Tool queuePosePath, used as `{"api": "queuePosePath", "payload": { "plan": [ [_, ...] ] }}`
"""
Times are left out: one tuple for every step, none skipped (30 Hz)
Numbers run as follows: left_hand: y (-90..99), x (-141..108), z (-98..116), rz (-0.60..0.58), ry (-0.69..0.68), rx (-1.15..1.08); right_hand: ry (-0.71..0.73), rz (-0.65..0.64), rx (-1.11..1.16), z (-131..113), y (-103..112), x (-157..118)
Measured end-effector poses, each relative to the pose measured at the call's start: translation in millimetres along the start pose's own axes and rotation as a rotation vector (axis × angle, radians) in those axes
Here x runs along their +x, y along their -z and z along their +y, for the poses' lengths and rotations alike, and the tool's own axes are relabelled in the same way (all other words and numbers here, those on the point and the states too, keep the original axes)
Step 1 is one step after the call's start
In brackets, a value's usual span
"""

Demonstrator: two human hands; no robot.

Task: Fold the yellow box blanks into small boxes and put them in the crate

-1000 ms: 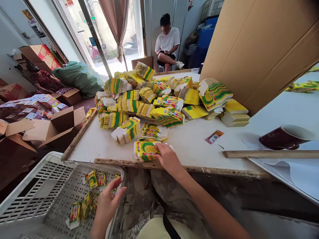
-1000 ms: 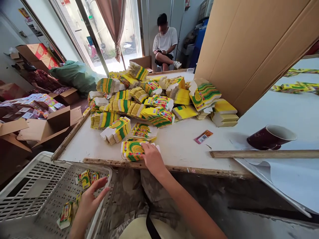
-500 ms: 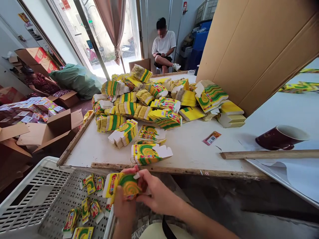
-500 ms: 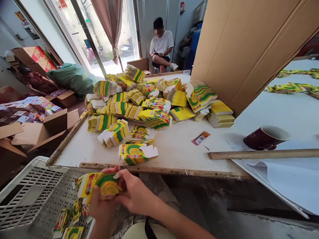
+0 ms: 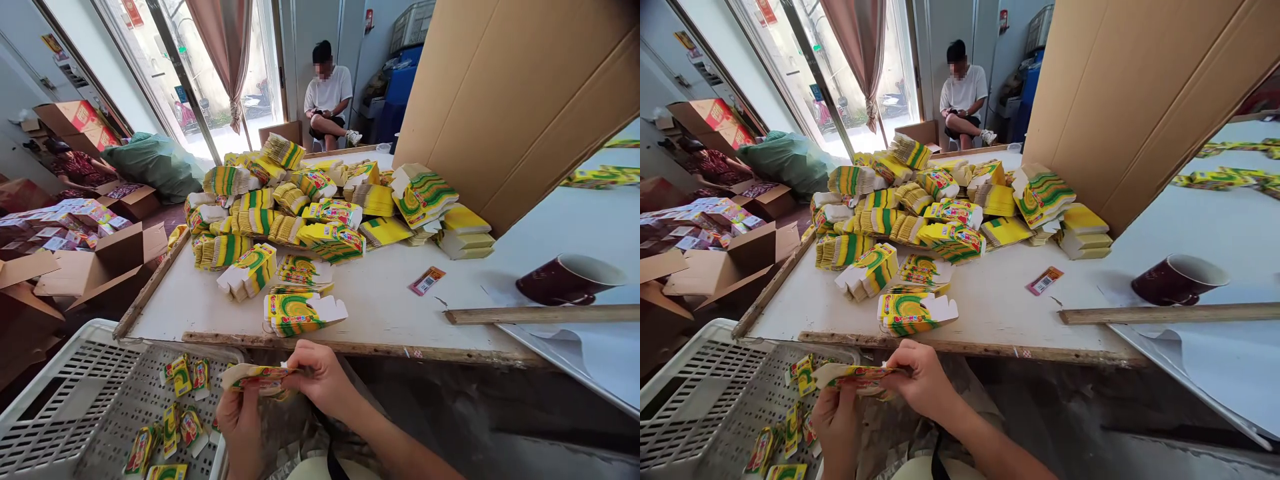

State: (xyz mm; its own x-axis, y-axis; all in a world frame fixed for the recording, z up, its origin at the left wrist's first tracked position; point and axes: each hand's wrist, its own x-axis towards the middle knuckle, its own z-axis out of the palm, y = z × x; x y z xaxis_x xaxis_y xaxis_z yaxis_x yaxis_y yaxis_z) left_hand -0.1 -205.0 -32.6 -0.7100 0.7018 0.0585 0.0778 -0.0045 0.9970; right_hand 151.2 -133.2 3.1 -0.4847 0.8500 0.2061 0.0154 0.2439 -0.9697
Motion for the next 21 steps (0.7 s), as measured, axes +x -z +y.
{"api": "queuePosePath", "payload": {
  "plan": [
    [4.0, 0, -1, 0.012, 0.020, 0.011, 0.011, -0.005, -0.016, 1, 4, 1],
    [8.5, 2, 1, -0.024, 0.030, 0.034, 0.042, -0.019, -0.050, 1, 8, 2],
    [13.7, 5, 5, -0.091, 0.029, 0.039, 0.096, -0.033, -0.108, 1, 14, 3],
    [19.4, 9, 11, -0.171, 0.018, 0.025, 0.168, -0.045, -0.195, 0, 19, 4],
    [25.6, 14, 19, -0.249, -0.002, 0.003, 0.246, -0.048, -0.307, -1, 25, 5],
    [31.8, 19, 28, -0.323, -0.031, -0.012, 0.319, -0.046, -0.432, -3, 31, 6],
    [37.3, 23, 36, -0.386, -0.069, -0.001, 0.387, -0.048, -0.549, -6, 35, 7],
    [41.7, 26, 43, -0.446, -0.106, 0.046, 0.444, -0.058, -0.644, -8, 37, 7],
    [44.1, 27, 48, -0.519, -0.135, 0.129, 0.489, -0.085, -0.705, -11, 37, 6],
    [44.4, 26, 51, -0.594, -0.152, 0.236, 0.526, -0.126, -0.730, -14, 35, 4],
    [42.5, 23, 52, -0.665, -0.158, 0.341, 0.555, -0.172, -0.724, -16, 31, 2],
    [38.7, 19, 51, -0.719, -0.157, 0.423, 0.571, -0.205, -0.697, -17, 26, -1],
    [33.8, 14, 47, -0.749, -0.153, 0.474, 0.567, -0.218, -0.657, -17, 21, -4],
    [28.5, 9, 43, -0.753, -0.150, 0.504, 0.543, -0.196, -0.602, -16, 16, -6],
    [23.6, 4, 37, -0.721, -0.151, 0.523, 0.497, -0.141, -0.533, -13, 11, -8],
    [19.5, -1, 30, -0.661, -0.161, 0.540, 0.425, -0.066, -0.457, -10, 6, -9],
    [16.5, -5, 23, -0.589, -0.180, 0.559, 0.329, 0.007, -0.373, -6, 2, -10],
    [14.5, -8, 17, -0.526, -0.210, 0.578, 0.220, 0.061, -0.279, -2, -2, -10],
    [13.3, -11, 11, -0.485, -0.248, 0.592, 0.106, 0.078, -0.171, 2, -6, -9],
    [12.7, -14, 6, -0.469, -0.295, 0.598, -0.008, 0.050, -0.048, 6, -10, -8],
    [12.3, -16, 3, -0.473, -0.345, 0.594, -0.115, -0.020, 0.087, 9, -13, -6]
  ]
}}
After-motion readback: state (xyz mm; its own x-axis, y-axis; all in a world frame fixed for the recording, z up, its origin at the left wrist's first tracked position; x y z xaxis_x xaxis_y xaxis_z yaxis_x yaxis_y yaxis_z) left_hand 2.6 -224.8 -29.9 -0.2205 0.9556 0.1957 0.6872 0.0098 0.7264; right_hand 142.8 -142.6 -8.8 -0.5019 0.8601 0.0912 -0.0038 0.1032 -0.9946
